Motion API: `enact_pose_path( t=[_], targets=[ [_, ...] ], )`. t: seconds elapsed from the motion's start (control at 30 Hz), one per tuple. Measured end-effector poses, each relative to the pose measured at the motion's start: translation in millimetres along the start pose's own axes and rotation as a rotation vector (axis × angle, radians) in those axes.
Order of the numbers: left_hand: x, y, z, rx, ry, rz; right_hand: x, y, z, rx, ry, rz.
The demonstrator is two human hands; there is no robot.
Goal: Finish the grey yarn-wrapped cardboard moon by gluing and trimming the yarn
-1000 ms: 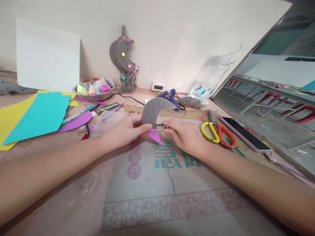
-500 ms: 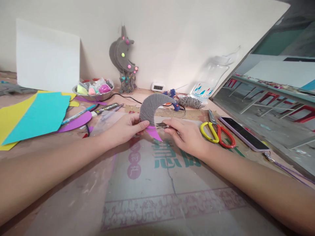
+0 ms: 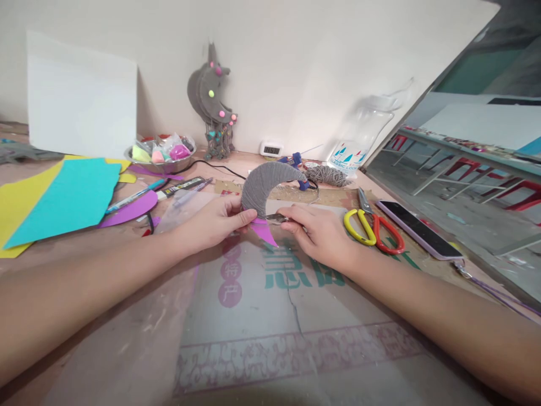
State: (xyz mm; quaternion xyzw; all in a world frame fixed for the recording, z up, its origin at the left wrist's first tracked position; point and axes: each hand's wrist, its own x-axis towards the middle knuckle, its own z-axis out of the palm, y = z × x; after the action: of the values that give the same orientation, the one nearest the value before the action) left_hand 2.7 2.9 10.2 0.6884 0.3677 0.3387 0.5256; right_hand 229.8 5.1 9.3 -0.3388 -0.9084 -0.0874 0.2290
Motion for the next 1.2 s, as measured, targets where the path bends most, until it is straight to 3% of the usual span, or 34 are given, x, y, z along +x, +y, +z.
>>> enact_pose_path(
  t=[0.5, 1.2],
  targets=[
    [0.4, 0.4, -0.4, 0.027, -0.008, 0.030, -0.8, 3.2, 0.8, 0.078, 0.021, -0.021],
    [1.3, -1.0, -1.6, 0.134, -0.012, 0.069, -0.8, -3.5, -6.0, -0.182, 0.017, -0.120]
  ],
)
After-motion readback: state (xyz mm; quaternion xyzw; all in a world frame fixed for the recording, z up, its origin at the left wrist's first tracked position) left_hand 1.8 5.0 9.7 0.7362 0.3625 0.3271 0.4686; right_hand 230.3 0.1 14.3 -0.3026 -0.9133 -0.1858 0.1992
